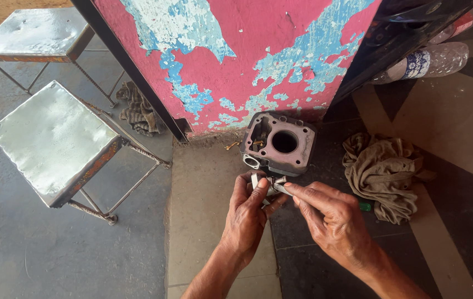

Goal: The person cleans a motorcycle engine cylinder head and a smaller metallic component by hand using a screwdriver and a brush to remove debris, then applies a liquid and wipes the surfaces with a cloth.

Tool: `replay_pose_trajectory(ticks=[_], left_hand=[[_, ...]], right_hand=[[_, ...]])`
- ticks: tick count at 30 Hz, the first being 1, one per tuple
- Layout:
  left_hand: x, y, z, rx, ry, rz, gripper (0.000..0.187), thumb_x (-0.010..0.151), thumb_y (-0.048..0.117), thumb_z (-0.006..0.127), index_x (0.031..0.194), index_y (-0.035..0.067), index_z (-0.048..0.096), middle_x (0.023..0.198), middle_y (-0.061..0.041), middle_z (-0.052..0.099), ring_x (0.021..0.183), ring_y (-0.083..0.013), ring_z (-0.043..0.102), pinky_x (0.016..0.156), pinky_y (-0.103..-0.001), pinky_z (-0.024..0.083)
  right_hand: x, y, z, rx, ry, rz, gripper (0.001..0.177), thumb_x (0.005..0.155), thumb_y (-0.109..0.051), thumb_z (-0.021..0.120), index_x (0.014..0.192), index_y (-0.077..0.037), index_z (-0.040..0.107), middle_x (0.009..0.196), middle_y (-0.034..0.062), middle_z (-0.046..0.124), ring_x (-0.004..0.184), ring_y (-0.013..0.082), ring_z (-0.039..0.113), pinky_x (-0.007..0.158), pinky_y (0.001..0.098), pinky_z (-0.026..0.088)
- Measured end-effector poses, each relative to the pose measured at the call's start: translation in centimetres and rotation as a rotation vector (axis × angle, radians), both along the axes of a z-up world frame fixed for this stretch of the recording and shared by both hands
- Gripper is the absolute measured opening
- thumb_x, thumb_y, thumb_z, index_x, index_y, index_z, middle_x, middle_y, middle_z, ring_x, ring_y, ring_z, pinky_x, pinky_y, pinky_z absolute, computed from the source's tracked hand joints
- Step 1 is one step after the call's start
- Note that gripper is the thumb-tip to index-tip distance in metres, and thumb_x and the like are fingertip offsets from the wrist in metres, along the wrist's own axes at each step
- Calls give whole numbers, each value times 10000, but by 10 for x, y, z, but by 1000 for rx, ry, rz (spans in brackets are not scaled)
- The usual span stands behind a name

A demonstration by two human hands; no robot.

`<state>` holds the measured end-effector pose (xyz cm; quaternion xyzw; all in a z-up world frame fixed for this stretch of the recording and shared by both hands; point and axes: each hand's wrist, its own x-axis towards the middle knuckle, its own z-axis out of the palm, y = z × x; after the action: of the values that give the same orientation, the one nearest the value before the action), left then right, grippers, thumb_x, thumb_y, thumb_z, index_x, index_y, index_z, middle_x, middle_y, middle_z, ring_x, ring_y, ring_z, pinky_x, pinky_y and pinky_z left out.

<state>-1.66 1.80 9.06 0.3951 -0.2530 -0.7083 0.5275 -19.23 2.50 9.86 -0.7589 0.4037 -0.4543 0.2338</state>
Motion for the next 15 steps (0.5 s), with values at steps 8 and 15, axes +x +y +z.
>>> replay_pose_trajectory(ticks=[8,15], left_hand=[[-6,2,-5,-17,31,-25,265,1031,245,524,1234,78,492,1099,-90,645,1012,-220,684,979,-412,583],[2,-5,-10,29,103,8,322,1064,291,484,1209,6,525,1079,-125,670,940,-218,711,880,-378,616]], right_hand=[[-1,3,2,366,-43,-109,305,918,5,676,1203,-71,756,792,47,742,536,122,657,424,249,522],[-13,-7,2,10,74,-23,254,943,-19,651,1185,-31,723,918,51,744,742,67,710,542,181,588]])
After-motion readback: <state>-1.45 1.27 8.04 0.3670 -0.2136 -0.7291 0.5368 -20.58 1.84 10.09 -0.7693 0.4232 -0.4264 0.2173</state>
